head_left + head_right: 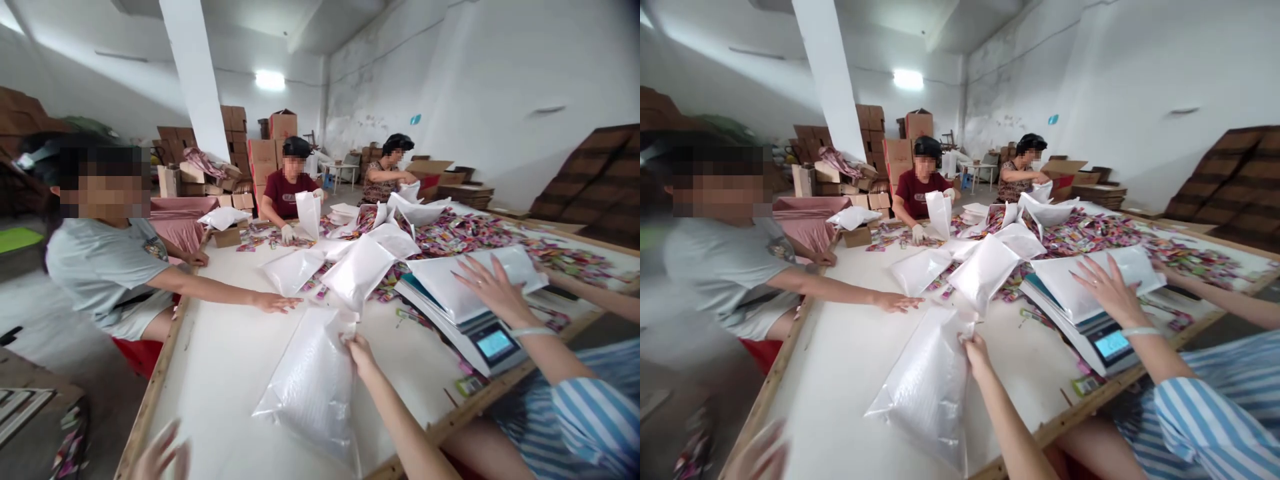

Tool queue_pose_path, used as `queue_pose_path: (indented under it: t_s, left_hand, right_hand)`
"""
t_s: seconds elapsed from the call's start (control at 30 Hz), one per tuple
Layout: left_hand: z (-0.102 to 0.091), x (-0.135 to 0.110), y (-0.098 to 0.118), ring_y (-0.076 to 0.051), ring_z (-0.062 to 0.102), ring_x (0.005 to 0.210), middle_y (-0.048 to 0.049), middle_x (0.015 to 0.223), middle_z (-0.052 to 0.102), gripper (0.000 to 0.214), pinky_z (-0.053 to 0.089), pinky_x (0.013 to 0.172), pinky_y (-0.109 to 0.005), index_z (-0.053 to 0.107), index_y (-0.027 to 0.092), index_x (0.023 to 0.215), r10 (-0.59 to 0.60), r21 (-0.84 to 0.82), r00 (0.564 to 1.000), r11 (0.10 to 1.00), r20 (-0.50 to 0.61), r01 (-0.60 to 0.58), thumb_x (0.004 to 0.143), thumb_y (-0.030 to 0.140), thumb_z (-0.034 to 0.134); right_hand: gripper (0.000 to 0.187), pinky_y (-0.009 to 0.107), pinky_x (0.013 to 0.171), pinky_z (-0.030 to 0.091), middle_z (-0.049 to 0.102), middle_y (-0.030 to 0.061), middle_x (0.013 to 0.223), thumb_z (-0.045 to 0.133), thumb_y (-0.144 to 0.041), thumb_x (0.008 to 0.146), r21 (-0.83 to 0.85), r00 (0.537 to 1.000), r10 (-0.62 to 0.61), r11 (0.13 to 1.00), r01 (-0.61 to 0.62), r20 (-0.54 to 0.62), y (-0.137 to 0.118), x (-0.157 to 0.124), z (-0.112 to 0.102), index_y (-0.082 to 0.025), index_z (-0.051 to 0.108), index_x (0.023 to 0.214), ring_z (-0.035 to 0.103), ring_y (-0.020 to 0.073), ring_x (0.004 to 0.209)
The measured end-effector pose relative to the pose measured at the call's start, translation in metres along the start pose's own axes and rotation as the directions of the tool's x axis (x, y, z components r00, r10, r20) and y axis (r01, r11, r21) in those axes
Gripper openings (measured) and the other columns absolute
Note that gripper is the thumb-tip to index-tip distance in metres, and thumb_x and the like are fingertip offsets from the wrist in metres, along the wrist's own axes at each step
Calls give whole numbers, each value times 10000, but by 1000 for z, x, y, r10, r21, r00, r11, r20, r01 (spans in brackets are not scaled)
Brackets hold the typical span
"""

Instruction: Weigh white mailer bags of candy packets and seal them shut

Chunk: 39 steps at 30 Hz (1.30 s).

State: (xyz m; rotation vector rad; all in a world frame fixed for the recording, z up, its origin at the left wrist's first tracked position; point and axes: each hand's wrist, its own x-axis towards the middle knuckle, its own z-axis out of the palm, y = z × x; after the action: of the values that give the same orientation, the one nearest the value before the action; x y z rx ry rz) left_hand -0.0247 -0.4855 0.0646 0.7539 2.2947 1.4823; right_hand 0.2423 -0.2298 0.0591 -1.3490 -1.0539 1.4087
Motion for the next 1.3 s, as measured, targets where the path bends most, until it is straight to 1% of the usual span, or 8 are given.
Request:
queue_pose_path:
  t_s: [0.2,0.37,0.6,0.77,1.0,1.17,1.23,1.3]
  left_hand:
    - [79,67,52,-314,575,1090,-207,1168,616,634,472,905,-428,553,81,1159,-96,-34,851,991,516,133,749,564,543]
    - [81,78,71,-273,654,880,-100,917,725,528,509,781,-339,685,153,889,-49,-34,702,994,710,104,728,632,535]
    - [36,120,76,-243,599,850,-41,832,687,496,456,753,-287,640,171,877,135,-36,919,991,371,-132,690,624,563]
    - [14,99,102,-235,582,796,-37,793,661,450,449,693,-276,640,182,895,324,-125,932,944,164,-306,704,585,576]
    - [34,39,108,-209,561,746,-34,789,623,361,439,672,-278,609,171,917,385,-165,921,913,56,-372,774,497,544]
    - [45,32,117,-146,438,590,20,593,475,311,357,557,-245,600,177,746,266,-225,961,935,-69,-275,802,478,540]
    - [46,33,117,-137,425,578,20,592,470,347,354,538,-240,597,174,730,180,-344,978,916,-102,-205,798,510,539]
    - [46,34,116,-124,412,552,26,580,461,366,353,515,-232,578,176,697,90,-468,992,875,-93,-124,784,531,557]
  right_hand:
    - [391,267,661,483,715,19,788,570,-148,537,106,966,-69,993,43,251,1,-60,41,-173,646,920,642,203,753]
    - [247,272,686,464,689,35,809,619,-221,651,96,897,-169,985,142,409,-20,-79,46,-168,626,892,613,209,791]
    - [59,231,623,409,594,-21,682,584,-207,702,162,829,-222,974,161,513,-41,-86,76,-181,540,731,554,141,669]
    - [79,261,715,436,610,-2,753,514,-145,704,242,772,-360,932,270,524,-69,-89,76,-193,553,753,578,168,774]
    - [158,258,731,445,571,-9,757,459,-91,709,79,706,-451,866,493,546,-87,-69,57,-198,545,787,573,154,765]
    - [156,265,729,455,570,0,786,435,-91,753,-58,762,-485,828,558,429,-86,-69,47,-203,517,824,576,152,775]
    - [159,294,757,463,579,28,860,476,-141,798,-119,699,-656,699,705,286,-99,-77,44,-206,523,935,577,172,828]
    - [261,340,816,458,572,69,973,527,-164,806,-170,504,-827,475,864,250,-116,-84,44,-211,511,1062,560,204,930]
